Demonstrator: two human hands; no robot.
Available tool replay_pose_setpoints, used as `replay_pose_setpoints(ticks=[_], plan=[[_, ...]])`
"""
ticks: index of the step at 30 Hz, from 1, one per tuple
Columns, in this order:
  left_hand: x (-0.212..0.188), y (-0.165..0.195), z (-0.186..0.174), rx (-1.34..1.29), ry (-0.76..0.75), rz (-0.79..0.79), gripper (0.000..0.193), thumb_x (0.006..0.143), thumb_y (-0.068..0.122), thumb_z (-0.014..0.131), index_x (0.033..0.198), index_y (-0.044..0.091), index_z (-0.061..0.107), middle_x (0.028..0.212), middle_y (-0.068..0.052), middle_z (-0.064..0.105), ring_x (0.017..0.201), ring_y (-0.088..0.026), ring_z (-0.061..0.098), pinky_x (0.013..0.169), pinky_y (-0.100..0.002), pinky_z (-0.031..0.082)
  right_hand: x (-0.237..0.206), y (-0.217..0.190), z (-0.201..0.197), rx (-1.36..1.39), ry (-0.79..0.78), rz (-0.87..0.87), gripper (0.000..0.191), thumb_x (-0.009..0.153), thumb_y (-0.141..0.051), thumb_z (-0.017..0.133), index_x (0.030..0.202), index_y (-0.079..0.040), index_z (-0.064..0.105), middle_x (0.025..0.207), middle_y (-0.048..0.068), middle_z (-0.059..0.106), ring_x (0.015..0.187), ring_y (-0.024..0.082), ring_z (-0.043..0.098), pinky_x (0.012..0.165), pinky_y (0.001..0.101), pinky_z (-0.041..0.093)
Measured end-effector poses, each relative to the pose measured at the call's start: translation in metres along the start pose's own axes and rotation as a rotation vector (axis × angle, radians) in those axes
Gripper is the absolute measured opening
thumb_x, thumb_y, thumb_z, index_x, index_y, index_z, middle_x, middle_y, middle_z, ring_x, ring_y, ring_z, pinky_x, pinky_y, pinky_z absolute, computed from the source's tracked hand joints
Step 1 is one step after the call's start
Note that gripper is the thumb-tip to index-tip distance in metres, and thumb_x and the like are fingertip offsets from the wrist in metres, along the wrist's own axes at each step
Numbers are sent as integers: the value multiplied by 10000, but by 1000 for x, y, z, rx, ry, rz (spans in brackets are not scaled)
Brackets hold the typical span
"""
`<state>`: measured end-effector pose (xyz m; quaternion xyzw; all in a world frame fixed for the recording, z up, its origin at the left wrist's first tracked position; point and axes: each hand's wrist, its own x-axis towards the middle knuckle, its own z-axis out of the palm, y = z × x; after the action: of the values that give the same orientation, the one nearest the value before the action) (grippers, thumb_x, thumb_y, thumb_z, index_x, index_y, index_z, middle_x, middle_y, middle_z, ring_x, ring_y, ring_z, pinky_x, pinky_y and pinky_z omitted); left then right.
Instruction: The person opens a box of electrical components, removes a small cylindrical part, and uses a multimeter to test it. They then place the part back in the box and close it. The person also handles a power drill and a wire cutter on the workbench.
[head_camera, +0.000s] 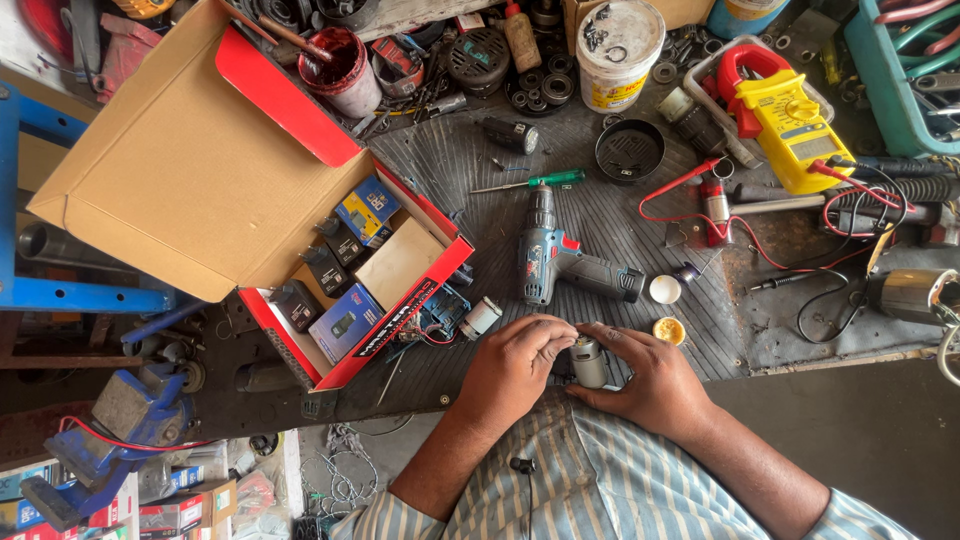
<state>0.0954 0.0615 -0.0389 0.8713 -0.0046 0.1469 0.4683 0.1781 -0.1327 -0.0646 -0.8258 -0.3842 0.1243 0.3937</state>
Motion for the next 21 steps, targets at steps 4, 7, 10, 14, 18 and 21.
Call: replay_pose_setpoints(ticks=[4,7,10,14,18,21], plan=[[0,0,0,21,-12,2,108,949,101,717,1030,32,702,1041,-85,760,956,-263,762,790,-351,621,0,1,0,-19,-5,4,798,615,-416,940,1257,-31,663,1207,168,724,1072,296,726,895,393,583],[0,0,0,11,-7,17,109,946,94,715,1036,35,702,1044,-84,758,960,-260,764,794,-347,623,0,0,1,-11,5,15,797,614,-416,937,1256,-33,660,1195,161,729,1061,286,733,890,387,589],[0,0,0,19,-14,19,107,943,89,715,1035,36,700,1045,-84,757,959,-261,763,794,-349,623,0,-1,1,0,-3,12,793,622,-416,937,1259,-35,660,1198,163,729,1061,286,734,893,388,589],[0,-1,0,24,-23,7,105,943,95,720,1030,37,704,1033,-84,758,943,-263,762,779,-352,619,0,-1,0,-19,4,12,791,616,-415,940,1256,-41,665,1207,174,721,1059,297,731,884,392,589],[0,-2,0,5,-15,-12,106,951,104,719,1031,36,704,1037,-85,759,944,-264,763,778,-351,622,0,-1,0,-15,2,15,788,617,-411,937,1261,-49,665,1204,168,726,1056,297,733,879,394,591],[0,-1,0,3,-16,-20,116,953,117,718,1034,35,703,1039,-85,759,944,-264,763,774,-350,623,0,-2,0,-24,10,8,783,617,-409,937,1261,-55,667,1202,168,726,1051,299,733,873,395,592]])
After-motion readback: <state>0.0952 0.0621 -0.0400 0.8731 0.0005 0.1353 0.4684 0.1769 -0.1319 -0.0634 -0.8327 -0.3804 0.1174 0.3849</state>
